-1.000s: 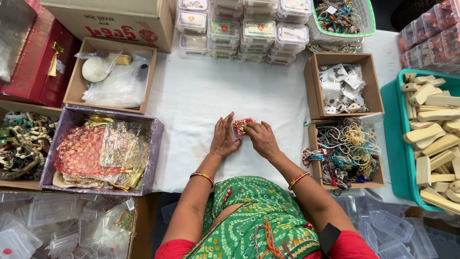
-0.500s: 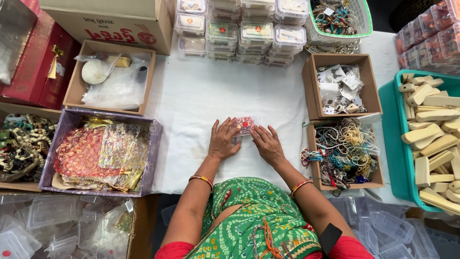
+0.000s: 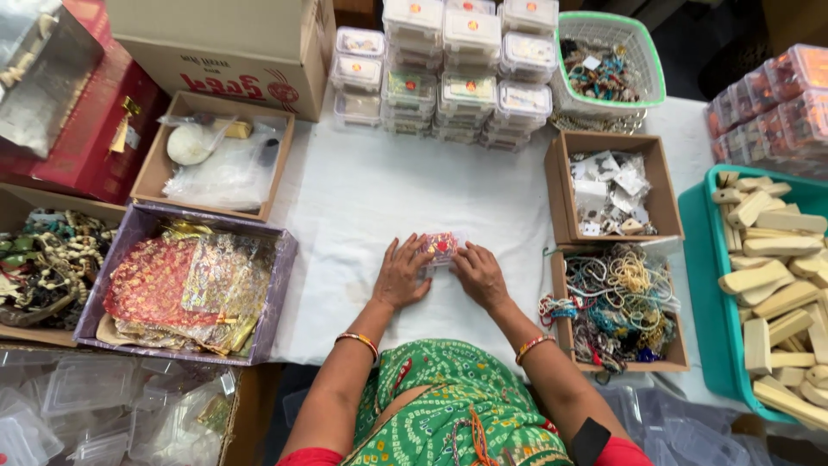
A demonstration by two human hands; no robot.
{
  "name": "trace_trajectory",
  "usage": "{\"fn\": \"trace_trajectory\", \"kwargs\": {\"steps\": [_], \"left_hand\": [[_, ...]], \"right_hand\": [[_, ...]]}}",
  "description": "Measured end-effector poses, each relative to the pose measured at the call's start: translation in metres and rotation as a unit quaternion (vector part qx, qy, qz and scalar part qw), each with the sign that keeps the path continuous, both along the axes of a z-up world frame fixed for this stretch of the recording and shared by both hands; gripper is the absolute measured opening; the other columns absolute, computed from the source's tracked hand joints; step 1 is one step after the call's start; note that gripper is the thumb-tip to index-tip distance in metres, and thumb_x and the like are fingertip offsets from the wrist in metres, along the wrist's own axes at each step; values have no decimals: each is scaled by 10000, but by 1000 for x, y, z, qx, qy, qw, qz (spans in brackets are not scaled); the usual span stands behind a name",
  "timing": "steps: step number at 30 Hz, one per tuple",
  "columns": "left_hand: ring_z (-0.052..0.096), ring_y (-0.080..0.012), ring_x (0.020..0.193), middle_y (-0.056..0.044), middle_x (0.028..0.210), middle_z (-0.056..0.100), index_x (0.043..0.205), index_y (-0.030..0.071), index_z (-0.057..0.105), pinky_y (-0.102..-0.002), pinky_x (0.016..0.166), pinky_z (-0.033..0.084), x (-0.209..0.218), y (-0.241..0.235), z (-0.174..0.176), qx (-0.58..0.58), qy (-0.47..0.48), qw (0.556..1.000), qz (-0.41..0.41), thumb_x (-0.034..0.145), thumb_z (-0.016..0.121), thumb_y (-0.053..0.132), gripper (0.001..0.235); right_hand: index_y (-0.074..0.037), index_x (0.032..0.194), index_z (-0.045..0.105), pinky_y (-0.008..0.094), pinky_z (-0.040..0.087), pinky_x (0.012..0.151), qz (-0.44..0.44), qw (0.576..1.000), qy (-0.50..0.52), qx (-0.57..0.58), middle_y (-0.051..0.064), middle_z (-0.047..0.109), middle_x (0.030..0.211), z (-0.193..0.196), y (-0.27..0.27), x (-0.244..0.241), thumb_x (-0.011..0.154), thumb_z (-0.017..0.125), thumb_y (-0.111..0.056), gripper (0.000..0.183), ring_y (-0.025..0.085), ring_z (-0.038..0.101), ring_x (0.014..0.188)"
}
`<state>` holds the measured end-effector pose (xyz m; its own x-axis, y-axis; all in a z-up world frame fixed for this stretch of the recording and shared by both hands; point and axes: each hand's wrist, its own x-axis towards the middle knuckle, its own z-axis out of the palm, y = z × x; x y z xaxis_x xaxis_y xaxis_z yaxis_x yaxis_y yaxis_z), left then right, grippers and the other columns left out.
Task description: The person sits at a table and packs jewelry items. They first coil a beaded necklace, place it in a small plastic bag, wrap it in a decorative paper sheet, and put it into a clear plastic container. They repeat the process with a second necklace.
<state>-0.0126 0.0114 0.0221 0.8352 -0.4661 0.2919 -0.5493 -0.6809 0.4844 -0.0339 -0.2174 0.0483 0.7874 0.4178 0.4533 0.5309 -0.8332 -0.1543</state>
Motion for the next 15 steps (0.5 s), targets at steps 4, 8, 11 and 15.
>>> {"fn": "trace_trajectory", "kwargs": {"steps": [4,8,11,15], "left_hand": [[322,-298,1507,-130,1577,368,1430,177,435,-522,1267,216,-4,2,4,-21,-33,999,-17,754,788,329,778],[330,-321,1486,-134,1565,341,1499,170,359,-533,1254,245,-5,4,4,-59,-82,995,1,759,790,332,872],[335,-341,1459,-153,1565,321,1498,153,351,-546,1221,260,-5,5,3,-84,-106,991,15,766,790,336,874],[341,-336,1458,-154,1568,332,1506,155,359,-548,1210,269,-5,4,6,-73,-105,992,27,779,788,325,860]], "right_hand": [[-79,1080,686,539,505,953,-38,998,-41,19,139,662,1144,24,15,-2,715,811,-228,413,354,642,1122],[-117,1098,695,402,567,934,-59,993,1,101,85,687,1204,5,1,36,841,762,-129,266,321,654,1195],[-136,1056,718,384,587,858,-86,983,-22,162,76,692,1177,30,-1,79,925,755,-139,136,297,676,1135],[-108,989,710,414,565,749,-64,986,-30,149,70,676,1073,89,21,147,923,751,-145,86,288,670,984]]}}
